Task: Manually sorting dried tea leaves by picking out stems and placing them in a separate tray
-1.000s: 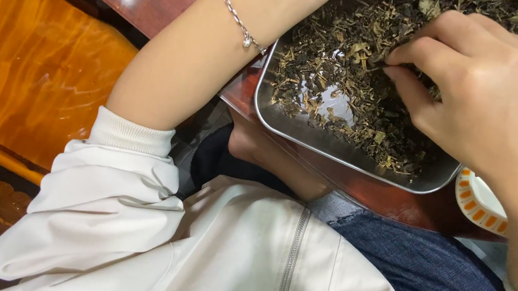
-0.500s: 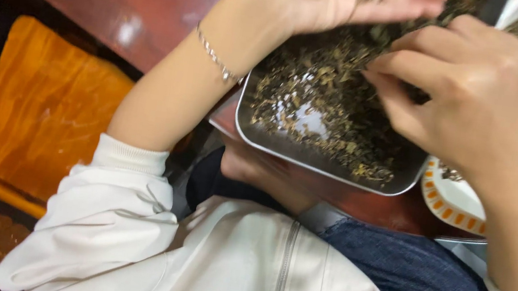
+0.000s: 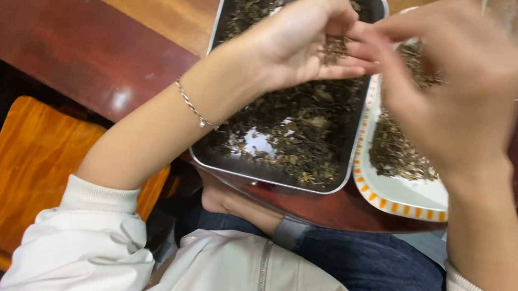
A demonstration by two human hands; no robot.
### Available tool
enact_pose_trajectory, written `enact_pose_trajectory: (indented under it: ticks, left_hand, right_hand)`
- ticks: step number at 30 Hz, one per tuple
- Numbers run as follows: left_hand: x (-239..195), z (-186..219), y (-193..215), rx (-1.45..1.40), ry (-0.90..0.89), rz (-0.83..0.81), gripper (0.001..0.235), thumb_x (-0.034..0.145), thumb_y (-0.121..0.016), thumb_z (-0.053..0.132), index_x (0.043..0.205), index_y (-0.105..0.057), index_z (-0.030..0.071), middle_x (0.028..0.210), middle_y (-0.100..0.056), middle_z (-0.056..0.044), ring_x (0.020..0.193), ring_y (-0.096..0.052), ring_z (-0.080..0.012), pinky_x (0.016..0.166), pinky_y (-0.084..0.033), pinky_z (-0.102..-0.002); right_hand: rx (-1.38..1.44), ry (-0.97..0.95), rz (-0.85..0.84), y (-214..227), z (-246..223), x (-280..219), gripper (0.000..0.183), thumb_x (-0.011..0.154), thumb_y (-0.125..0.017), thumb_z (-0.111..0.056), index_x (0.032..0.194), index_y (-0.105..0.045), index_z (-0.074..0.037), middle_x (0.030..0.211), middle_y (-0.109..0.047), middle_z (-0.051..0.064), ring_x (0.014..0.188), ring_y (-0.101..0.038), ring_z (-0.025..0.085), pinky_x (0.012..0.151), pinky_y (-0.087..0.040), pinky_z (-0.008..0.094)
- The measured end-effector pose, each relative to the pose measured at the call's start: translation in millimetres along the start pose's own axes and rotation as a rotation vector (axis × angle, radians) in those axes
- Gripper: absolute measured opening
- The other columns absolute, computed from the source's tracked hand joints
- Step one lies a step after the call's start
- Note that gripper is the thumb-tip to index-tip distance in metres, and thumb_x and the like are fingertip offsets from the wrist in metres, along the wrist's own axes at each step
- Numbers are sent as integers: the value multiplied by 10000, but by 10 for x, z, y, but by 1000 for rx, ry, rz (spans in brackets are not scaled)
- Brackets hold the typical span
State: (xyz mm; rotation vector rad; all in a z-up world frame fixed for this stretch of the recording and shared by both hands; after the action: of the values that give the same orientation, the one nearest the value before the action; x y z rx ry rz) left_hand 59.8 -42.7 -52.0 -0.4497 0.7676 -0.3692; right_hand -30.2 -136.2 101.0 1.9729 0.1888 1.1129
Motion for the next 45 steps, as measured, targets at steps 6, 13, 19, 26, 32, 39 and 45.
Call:
enact_pose_trajectory:
  ticks: [6,13,19,26,32,39,45]
  left_hand:
    - [-183,-249,-771,346,-5,-90,435,1014,-364,166,1266,-667,-18,1179,-769,-177,1028,-735,-220,956,-623,-300]
    - [-157,-591,-1088,569,61,-256,545,930,-427,353,1274,-702,30,1245,-788,-137,1078,-773,-234,986,-594,-321]
    - [-792,128,-572,1246,-836,-197,393,1015,-485,312,1257,-705,94,1283,-744,-52,1154,-711,-185,967,-489,-314]
    - [-1350,-68,209,1647,-992,87,317,995,-624,154,1283,-668,29,1340,-621,-231,1233,-589,-400,1044,-441,-516]
    - [-1026,-438,-86,1697,-896,-193,479,856,-710,186,1332,-661,179,1539,-456,-164,1429,-373,-405,1151,-276,-612]
    - [-558,-427,108,1928,-1020,-7,642,821,-750,380,1407,-605,161,1585,-412,-169,1440,-341,-423,1084,-351,-635]
    - [-570,-36,289,1904,-1149,58,508,768,-717,-7,1262,-627,71,1135,-536,-169,1012,-506,-369,790,-508,-510]
  right_hand:
    - [67,-376,106,665,282,-665,77,1382,-598,335,1406,-571,266,1355,-563,368,1180,-563,392,1036,-422,399]
    - [-26,-677,288,847,308,-1837,54,1271,-666,228,1265,-664,174,1198,-657,279,1118,-610,334,1041,-488,397]
    - [84,-889,268,472,542,-2465,35,1131,-718,89,1147,-714,59,1027,-680,126,882,-560,146,823,-445,265]
    - [146,-609,565,294,630,-2823,131,1087,-665,-60,1027,-624,49,984,-589,203,942,-563,304,895,-457,385]
    - [167,-622,576,276,653,-2863,158,1081,-629,-96,1010,-600,43,968,-572,195,923,-563,301,866,-457,386]
    - [124,-634,522,290,697,-2898,209,1111,-641,-114,1000,-600,58,968,-591,208,935,-574,316,882,-453,403]
    - [113,-643,543,307,717,-2979,165,1082,-645,-58,982,-595,64,956,-587,222,918,-566,320,898,-439,395]
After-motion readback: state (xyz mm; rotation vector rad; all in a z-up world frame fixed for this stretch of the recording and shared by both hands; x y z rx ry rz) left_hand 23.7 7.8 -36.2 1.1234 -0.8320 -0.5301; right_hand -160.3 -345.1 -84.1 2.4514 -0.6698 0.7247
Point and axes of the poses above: each hand's wrist, its own x-axis towards the middle knuckle, its own y-axis out of the back of the hand, z = x × y, the point moved 9 cm from there along x, towards the middle knuckle
